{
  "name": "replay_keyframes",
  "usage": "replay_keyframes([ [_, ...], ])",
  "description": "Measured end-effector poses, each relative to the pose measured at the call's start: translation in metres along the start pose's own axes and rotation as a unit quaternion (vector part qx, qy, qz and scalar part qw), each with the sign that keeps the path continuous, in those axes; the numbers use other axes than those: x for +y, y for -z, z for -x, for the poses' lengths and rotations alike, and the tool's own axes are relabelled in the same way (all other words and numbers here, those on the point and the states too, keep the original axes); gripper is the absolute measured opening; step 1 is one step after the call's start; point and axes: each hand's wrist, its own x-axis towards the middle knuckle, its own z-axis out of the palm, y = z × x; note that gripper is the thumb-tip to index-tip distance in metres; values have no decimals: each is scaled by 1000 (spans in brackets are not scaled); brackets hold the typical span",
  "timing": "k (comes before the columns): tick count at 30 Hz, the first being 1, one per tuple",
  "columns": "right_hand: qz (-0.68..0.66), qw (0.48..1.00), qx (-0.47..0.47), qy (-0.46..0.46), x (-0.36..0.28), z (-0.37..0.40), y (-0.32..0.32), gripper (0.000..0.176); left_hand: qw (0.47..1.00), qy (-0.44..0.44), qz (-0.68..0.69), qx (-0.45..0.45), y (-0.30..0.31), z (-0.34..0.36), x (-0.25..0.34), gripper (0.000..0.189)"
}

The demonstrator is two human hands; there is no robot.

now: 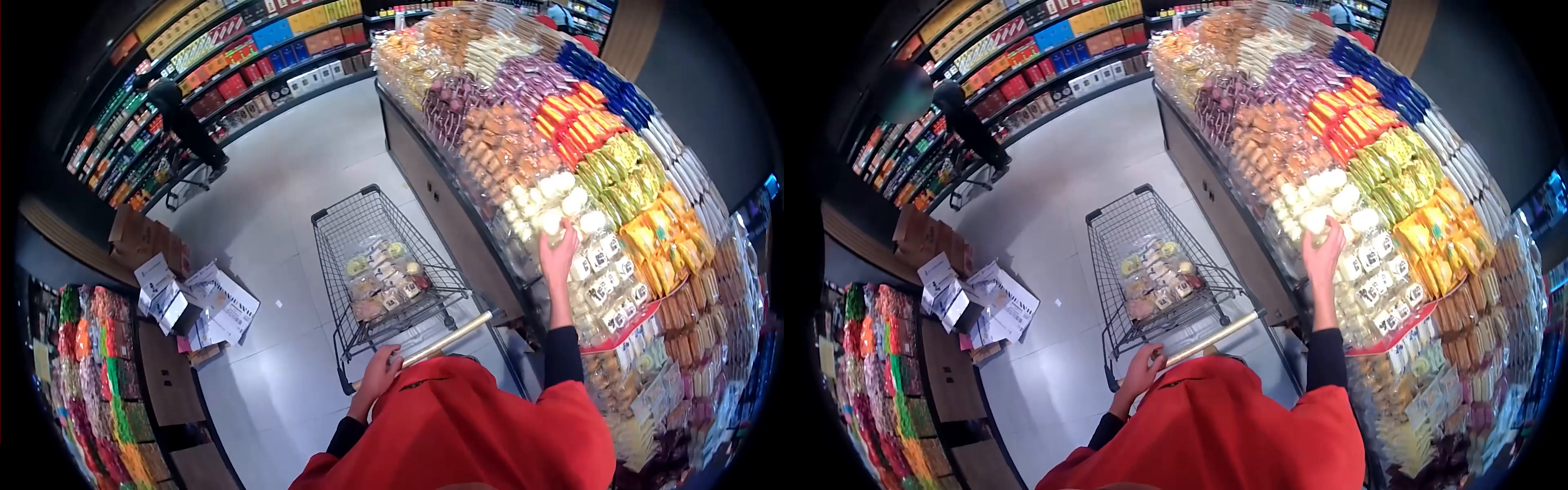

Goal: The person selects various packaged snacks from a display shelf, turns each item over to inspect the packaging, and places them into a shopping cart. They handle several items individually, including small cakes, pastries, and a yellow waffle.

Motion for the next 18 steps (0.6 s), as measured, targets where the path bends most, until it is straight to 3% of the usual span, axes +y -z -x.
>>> replay_keyframes([
  [3, -137, 981, -134, 17, -71, 38, 17, 51, 997, 16, 79, 22, 22, -10, 48, 33],
  [4, -194, 960, -201, 2, -92, 50, 21, 50, 991, 15, 128, 33, 28, -13, 61, 33],
  [6, -269, 915, -294, 68, -127, 72, 21, 52, 979, 13, 203, 21, 38, -21, 86, 38],
  [8, -340, 837, -427, 42, -165, 88, 29, 54, 949, -19, 314, 22, 51, -27, 116, 42],
  [11, -339, 789, -480, 179, -205, 110, 31, 57, 935, -21, 354, 24, 61, -27, 128, 47],
  [16, -337, 759, -504, 237, -235, 115, 30, 59, 918, 47, 384, 91, 68, -15, 126, 51],
  [18, -371, 747, -484, 266, -244, 114, 33, 65, 914, 16, 391, 106, 71, -8, 126, 53],
])
